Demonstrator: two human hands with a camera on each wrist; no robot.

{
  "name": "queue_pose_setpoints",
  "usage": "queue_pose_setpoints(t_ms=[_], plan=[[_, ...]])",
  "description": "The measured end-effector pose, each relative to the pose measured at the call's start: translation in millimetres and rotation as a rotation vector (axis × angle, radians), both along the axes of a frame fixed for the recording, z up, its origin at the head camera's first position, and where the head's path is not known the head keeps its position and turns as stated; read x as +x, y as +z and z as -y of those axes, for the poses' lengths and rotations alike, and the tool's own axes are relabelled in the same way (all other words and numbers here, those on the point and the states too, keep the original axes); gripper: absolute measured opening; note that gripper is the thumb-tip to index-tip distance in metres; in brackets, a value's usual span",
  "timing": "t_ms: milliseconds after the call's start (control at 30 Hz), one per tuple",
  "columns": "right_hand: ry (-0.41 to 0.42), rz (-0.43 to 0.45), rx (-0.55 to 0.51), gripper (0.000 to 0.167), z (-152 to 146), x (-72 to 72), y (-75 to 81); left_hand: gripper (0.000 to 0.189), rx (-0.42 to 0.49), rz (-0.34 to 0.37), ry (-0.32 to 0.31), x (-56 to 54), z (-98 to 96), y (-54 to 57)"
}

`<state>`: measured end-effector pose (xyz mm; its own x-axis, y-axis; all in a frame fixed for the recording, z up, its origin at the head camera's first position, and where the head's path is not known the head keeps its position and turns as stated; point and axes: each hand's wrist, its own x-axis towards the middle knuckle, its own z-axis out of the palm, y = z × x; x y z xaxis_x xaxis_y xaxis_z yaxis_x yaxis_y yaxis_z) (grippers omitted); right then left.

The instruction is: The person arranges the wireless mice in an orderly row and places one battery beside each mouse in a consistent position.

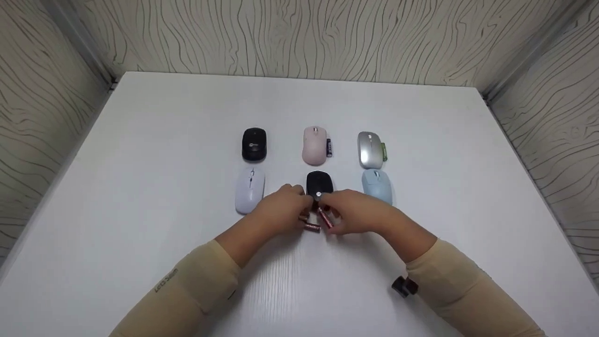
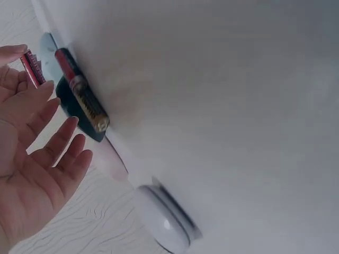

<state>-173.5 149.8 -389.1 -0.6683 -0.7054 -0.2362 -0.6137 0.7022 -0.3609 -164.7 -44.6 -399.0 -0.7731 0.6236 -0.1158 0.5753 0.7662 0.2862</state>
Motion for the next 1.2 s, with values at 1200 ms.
queue_pose_setpoints(t_ms=[1200], plan=[[-0.483,0.034,-0.101,0.050,97,-113.0,17.7,0.038,0.361,0.182,0.540,-88.7,100.2,32.9]])
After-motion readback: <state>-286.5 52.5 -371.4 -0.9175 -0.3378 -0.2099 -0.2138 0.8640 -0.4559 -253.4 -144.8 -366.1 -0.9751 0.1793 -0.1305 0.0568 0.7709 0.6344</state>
